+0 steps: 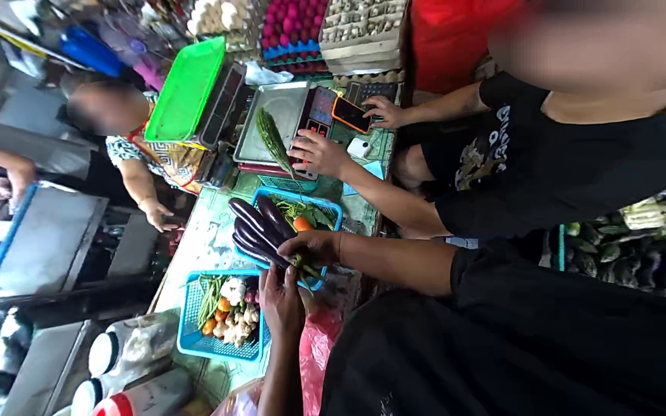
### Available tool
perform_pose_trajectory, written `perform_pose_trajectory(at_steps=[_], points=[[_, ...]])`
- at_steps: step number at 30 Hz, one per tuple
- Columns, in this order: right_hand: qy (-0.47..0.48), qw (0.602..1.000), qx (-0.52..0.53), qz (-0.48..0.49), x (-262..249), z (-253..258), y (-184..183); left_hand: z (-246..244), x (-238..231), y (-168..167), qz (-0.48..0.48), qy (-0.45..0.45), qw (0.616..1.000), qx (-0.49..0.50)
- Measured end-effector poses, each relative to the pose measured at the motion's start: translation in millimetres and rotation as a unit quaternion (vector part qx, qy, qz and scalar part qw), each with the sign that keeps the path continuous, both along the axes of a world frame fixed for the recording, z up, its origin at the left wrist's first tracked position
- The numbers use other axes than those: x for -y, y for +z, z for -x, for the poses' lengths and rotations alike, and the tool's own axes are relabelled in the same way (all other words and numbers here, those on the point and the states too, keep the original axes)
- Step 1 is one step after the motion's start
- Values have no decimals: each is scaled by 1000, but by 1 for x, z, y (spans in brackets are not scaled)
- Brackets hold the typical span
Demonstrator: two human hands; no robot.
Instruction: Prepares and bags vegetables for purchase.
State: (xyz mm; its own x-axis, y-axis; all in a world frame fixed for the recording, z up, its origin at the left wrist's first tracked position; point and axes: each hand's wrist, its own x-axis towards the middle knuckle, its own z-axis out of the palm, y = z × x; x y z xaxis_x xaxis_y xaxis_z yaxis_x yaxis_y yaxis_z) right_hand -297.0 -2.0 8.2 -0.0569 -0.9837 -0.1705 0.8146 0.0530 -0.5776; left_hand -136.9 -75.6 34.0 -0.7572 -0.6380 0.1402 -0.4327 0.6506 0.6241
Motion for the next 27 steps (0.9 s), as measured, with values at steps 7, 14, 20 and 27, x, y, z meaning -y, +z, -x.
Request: perform_pose_trajectory(at_steps=[7, 14, 20, 27], points=[[-99, 989, -61, 92, -16, 42, 45, 51, 37, 40, -139, -73, 963, -220], [-277, 941, -170, 98, -72, 74, 59, 168, 93, -15, -452, 132, 876, -102], [-319, 932, -174, 18, -116, 73, 32, 236, 98, -58, -477, 140, 866, -52], [-305, 941, -143, -11, -117, 51, 18, 266, 87, -61, -470, 133, 871, -53]])
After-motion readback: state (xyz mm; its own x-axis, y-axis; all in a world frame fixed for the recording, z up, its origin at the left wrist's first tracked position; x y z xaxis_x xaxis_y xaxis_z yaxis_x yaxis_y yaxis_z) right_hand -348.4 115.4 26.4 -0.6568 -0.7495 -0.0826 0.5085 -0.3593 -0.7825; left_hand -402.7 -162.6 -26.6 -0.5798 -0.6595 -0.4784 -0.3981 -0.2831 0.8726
